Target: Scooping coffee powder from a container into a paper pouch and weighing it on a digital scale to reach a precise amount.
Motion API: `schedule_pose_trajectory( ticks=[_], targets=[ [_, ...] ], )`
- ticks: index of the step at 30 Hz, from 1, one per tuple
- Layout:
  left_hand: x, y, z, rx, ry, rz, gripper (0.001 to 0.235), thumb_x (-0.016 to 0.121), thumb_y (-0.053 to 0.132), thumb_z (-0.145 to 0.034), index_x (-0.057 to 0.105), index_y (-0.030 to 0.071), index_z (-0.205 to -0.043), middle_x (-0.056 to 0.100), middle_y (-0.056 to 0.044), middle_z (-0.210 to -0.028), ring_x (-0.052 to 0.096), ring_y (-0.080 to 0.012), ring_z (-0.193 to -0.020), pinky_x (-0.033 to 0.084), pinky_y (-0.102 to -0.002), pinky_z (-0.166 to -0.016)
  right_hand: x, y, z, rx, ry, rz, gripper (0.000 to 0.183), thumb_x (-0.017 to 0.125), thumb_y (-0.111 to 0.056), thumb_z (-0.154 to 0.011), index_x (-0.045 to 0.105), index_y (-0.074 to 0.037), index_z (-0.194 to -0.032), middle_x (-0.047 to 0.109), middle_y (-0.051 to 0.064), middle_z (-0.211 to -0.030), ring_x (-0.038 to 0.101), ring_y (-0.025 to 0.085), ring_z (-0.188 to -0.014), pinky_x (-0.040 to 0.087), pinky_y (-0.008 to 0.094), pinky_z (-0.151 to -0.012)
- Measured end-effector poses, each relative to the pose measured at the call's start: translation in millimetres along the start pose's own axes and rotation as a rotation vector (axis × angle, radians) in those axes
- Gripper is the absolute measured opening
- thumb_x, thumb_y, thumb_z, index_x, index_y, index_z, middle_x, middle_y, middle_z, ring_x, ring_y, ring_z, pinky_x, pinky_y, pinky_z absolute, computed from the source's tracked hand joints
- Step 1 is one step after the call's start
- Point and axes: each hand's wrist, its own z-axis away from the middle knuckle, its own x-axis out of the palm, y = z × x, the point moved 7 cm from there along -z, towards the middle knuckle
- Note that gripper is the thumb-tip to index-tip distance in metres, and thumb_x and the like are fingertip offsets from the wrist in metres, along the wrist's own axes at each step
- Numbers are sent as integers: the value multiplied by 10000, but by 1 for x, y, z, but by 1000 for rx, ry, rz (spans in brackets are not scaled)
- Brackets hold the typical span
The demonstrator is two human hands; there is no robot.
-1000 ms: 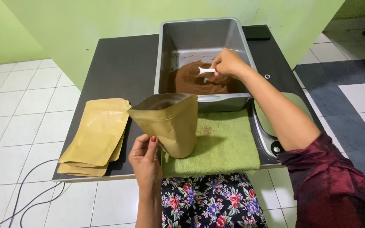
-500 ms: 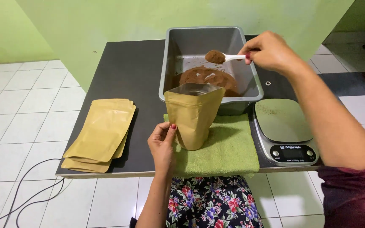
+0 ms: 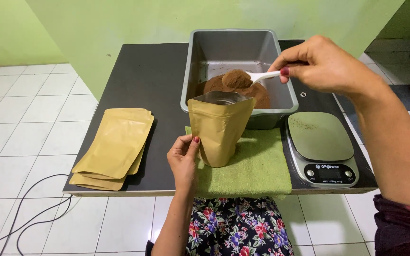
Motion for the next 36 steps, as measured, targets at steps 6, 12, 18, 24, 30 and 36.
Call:
schedule_pose_trajectory(
  ticks=[6, 12, 18, 24, 30, 36],
  targets=[
    [-1, -2, -2, -1, 3, 0, 90, 727, 42, -923, 731, -23, -986, 713, -64, -880, 595, -96, -775, 492, -229, -730, 14, -8, -1, -69, -52, 20, 320, 584, 81, -871, 828, -73, -1010, 730, 83, -721, 579, 146, -592, 389, 267, -500],
    [0, 2, -2, 8, -5, -12, 78, 719, 38, -928, 729, -25, -972, 711, -67, -884, 600, -105, -797, 498, -237, -765, 21, -10, -4, -115, -49, 40, 369, 537, 91, -820, 829, -79, -968, 707, 33, -676, 525, 120, -542, 355, 262, -473],
    [2, 1, -5, 43, 42, -90, 88, 751, 78, -919, 758, 1, -962, 711, -64, -813, 573, -104, -772, 514, -269, -731, 22, -12, 0, -231, 53, 163, 302, 577, 70, -829, 799, -97, -949, 735, 35, -718, 602, 188, -577, 454, 307, -579],
    [3, 2, -5, 72, 86, -117, 79, 777, 106, -915, 782, 33, -946, 680, -47, -726, 526, -96, -741, 514, -286, -698, 36, -7, 1, -467, 259, 481, 228, 605, -6, -973, 758, -165, -918, 701, -33, -774, 652, 206, -693, 515, 309, -698],
    [4, 3, -2, 90, 102, -100, 75, 776, 89, -915, 771, 22, -948, 663, -45, -713, 521, -92, -732, 507, -283, -680, 50, -12, 35, -821, 655, 656, 360, 566, 109, -888, 756, -158, -1037, 624, -30, -862, 564, 186, -772, 466, 297, -730],
    [-4, -6, -5, 72, 52, -22, 93, 741, 29, -910, 742, 3, -999, 709, -65, -821, 596, -95, -752, 517, -246, -718, 25, -3, 96, -519, 687, 235, 401, 566, 215, -887, 768, -11, -1150, 668, 82, -940, 577, 208, -755, 454, 294, -674]
  ],
)
